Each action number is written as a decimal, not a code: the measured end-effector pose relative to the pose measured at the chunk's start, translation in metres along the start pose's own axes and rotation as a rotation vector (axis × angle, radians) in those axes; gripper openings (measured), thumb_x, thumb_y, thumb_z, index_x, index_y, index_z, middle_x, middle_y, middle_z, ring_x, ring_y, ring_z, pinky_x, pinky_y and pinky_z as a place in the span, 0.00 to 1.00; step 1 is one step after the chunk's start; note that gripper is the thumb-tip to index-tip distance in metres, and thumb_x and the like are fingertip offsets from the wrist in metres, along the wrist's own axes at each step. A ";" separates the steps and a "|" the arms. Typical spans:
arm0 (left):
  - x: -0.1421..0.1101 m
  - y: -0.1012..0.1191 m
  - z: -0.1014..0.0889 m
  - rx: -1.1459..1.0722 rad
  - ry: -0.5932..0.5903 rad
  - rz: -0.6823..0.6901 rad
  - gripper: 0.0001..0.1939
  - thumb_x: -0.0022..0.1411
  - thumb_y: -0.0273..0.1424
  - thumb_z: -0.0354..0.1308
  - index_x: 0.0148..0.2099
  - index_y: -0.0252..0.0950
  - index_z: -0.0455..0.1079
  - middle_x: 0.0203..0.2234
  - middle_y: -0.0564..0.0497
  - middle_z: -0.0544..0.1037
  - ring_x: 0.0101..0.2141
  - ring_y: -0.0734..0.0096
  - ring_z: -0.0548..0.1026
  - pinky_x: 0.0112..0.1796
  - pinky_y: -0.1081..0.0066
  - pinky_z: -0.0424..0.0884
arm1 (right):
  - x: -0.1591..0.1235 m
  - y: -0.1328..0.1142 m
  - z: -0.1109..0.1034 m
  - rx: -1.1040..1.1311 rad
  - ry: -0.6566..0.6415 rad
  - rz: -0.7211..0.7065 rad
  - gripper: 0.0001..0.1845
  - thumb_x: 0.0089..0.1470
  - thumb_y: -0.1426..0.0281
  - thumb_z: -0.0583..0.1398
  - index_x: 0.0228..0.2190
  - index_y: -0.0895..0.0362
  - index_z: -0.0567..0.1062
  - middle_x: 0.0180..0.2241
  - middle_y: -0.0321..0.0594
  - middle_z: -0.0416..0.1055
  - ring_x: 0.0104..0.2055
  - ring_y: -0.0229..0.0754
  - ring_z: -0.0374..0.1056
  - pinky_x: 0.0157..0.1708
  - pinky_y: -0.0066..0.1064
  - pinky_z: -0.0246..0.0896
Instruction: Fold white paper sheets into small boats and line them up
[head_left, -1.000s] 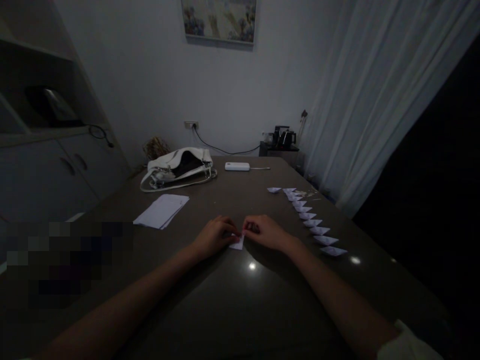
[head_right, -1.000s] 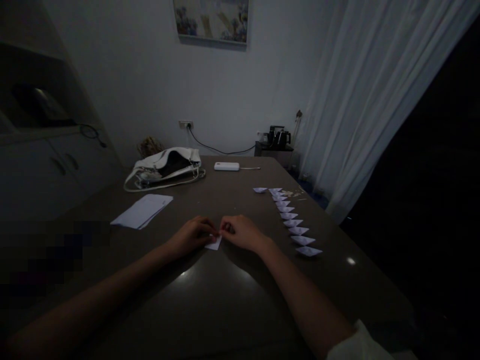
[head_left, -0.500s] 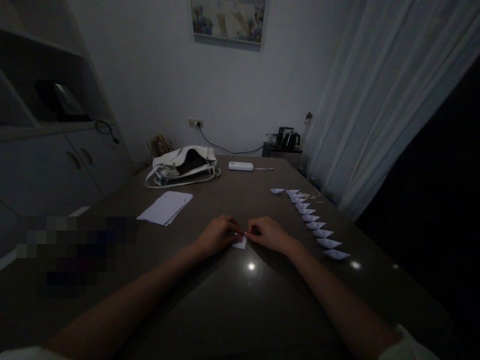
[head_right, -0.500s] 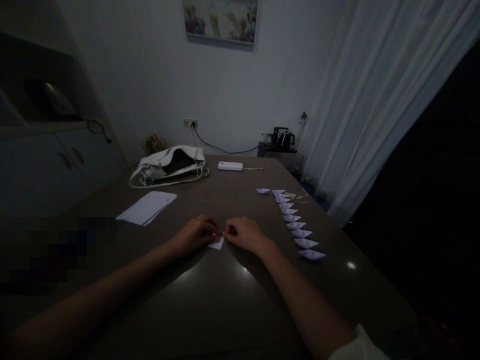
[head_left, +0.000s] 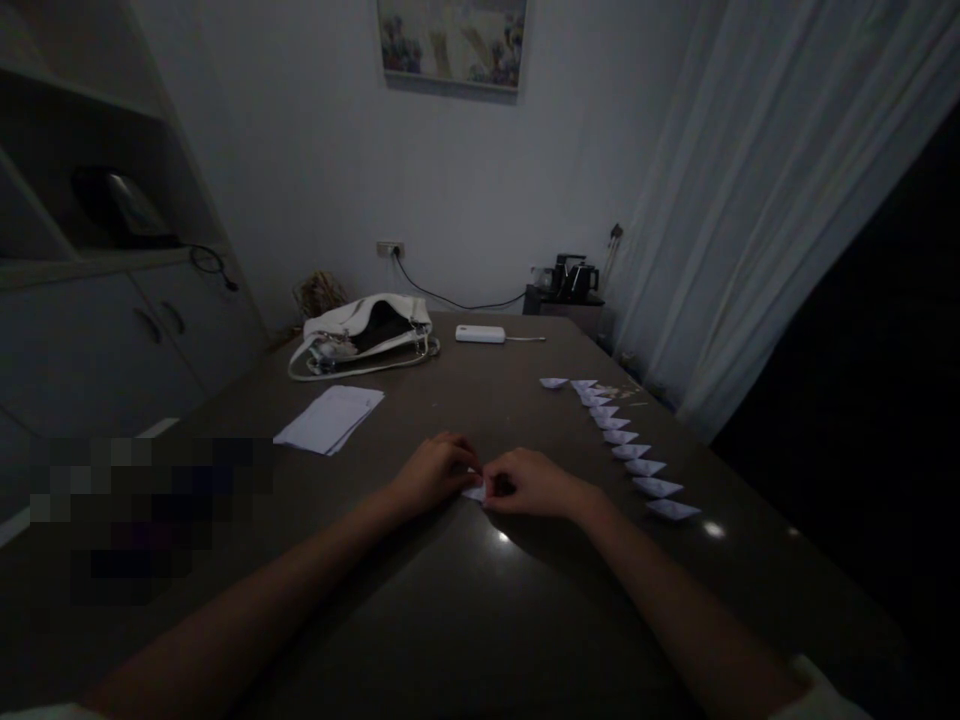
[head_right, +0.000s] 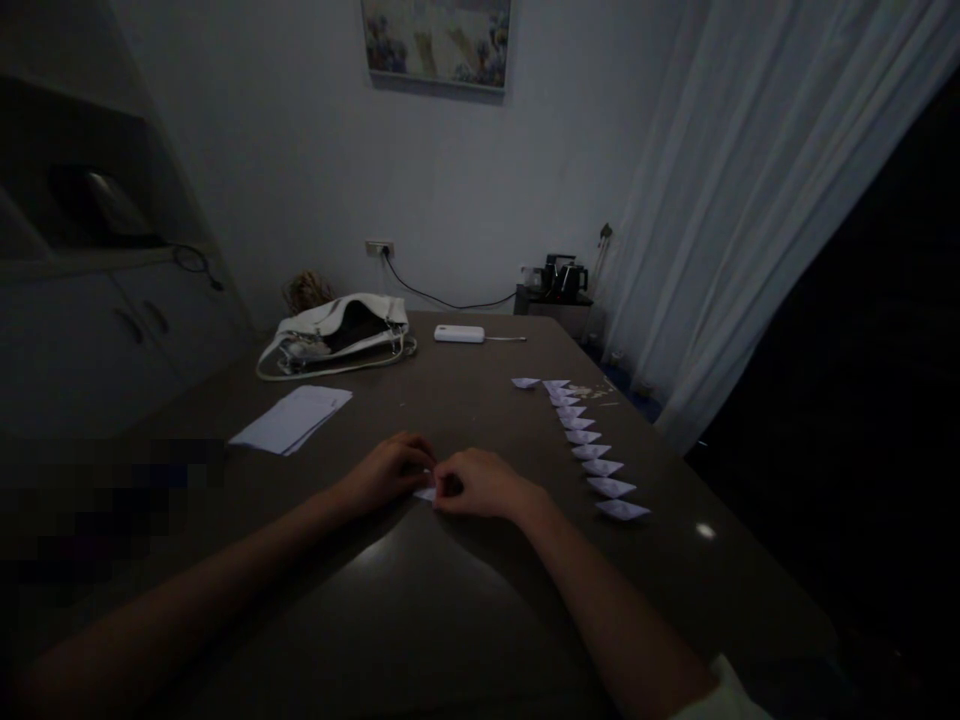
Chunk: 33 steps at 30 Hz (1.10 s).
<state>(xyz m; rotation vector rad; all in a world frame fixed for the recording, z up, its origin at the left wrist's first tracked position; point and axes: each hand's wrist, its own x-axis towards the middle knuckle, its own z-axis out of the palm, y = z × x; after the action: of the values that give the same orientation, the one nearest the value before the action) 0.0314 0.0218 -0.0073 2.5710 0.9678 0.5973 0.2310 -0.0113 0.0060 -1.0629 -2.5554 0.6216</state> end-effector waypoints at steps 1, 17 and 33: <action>0.000 0.000 0.000 0.006 -0.001 0.002 0.06 0.56 0.31 0.60 0.37 0.39 0.77 0.37 0.49 0.75 0.41 0.64 0.70 0.42 0.70 0.64 | 0.000 0.000 0.000 0.029 -0.022 -0.016 0.04 0.48 0.70 0.64 0.26 0.58 0.74 0.24 0.32 0.70 0.26 0.33 0.65 0.24 0.22 0.50; 0.000 0.003 -0.002 0.026 -0.006 0.021 0.07 0.57 0.31 0.60 0.39 0.39 0.77 0.38 0.48 0.75 0.42 0.63 0.70 0.42 0.69 0.64 | 0.003 0.009 0.000 0.079 0.103 0.023 0.02 0.47 0.74 0.63 0.28 0.59 0.75 0.24 0.33 0.68 0.25 0.33 0.61 0.25 0.22 0.51; 0.000 0.003 -0.001 -0.036 0.009 0.015 0.07 0.56 0.30 0.61 0.39 0.39 0.77 0.38 0.48 0.74 0.41 0.65 0.71 0.41 0.71 0.64 | 0.009 0.010 0.004 -0.070 0.253 0.278 0.03 0.47 0.71 0.62 0.26 0.58 0.73 0.26 0.36 0.71 0.27 0.35 0.65 0.26 0.24 0.51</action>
<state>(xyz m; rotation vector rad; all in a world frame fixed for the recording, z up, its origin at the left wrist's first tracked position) 0.0325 0.0196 -0.0054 2.5486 0.9323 0.6246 0.2295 0.0004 -0.0013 -1.4366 -2.2468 0.4321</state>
